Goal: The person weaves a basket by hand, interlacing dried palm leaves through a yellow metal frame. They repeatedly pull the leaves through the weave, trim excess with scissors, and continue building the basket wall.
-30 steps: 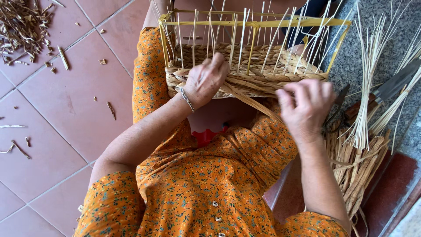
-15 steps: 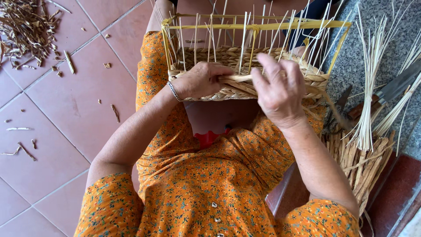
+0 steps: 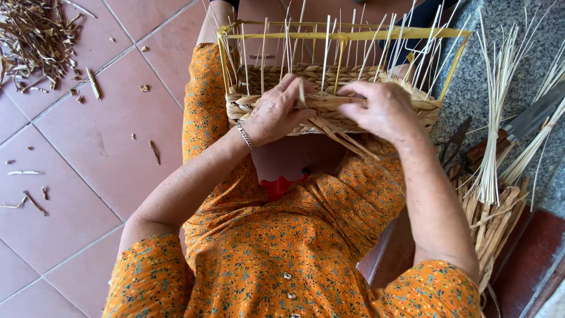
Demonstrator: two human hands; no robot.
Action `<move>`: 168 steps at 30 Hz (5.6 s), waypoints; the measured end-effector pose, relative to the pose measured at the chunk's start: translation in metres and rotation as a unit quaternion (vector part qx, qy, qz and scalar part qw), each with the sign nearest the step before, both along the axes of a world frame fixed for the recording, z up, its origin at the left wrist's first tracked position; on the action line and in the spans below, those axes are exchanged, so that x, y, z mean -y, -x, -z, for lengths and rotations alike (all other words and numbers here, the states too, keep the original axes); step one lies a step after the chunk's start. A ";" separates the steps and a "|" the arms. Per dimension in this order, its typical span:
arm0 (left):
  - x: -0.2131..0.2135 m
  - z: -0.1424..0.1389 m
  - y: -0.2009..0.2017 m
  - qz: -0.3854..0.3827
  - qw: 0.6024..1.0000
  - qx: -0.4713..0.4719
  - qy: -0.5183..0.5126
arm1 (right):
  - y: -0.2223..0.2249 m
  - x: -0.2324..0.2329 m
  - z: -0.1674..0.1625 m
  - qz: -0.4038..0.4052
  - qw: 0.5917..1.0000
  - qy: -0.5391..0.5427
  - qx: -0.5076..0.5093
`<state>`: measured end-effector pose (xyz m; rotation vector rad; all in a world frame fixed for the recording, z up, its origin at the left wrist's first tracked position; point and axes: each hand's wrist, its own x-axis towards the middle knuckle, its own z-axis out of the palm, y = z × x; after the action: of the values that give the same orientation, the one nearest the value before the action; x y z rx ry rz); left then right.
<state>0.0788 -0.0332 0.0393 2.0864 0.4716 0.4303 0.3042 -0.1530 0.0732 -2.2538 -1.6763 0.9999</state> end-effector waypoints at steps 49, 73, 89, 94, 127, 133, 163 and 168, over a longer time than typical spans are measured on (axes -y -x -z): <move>-0.011 -0.015 -0.027 0.058 0.986 -0.127 0.096 | 0.012 0.014 -0.004 0.006 0.970 -0.240 0.030; 0.016 0.010 -0.008 -0.031 0.998 0.000 -0.046 | -0.012 -0.001 0.015 -0.055 0.983 -0.173 0.037; 0.018 0.003 -0.028 -0.058 0.988 -0.096 -0.110 | 0.024 0.015 0.048 -0.018 0.967 -0.238 0.093; 0.012 0.001 -0.041 -0.124 0.986 -0.052 -0.100 | -0.007 0.053 0.035 0.031 0.990 -0.136 0.008; 0.029 0.002 -0.034 -0.028 0.964 0.003 -0.266 | -0.005 0.085 -0.001 -0.008 0.936 -0.251 0.246; 0.040 -0.010 -0.036 -0.044 0.981 -0.024 -0.189 | 0.009 0.016 -0.013 -0.003 0.725 -0.492 0.482; 0.025 -0.013 0.031 -0.160 0.978 0.096 -0.090 | -0.002 -0.017 0.036 0.320 0.897 -0.159 -0.261; -0.023 0.004 0.080 -0.333 0.915 -0.034 -0.227 | 0.008 0.015 0.043 0.290 0.890 -0.241 -0.255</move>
<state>-0.0013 -0.0106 0.0348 2.3439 1.2363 0.9346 0.2958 -0.1683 0.0300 -1.7689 -0.8260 0.8055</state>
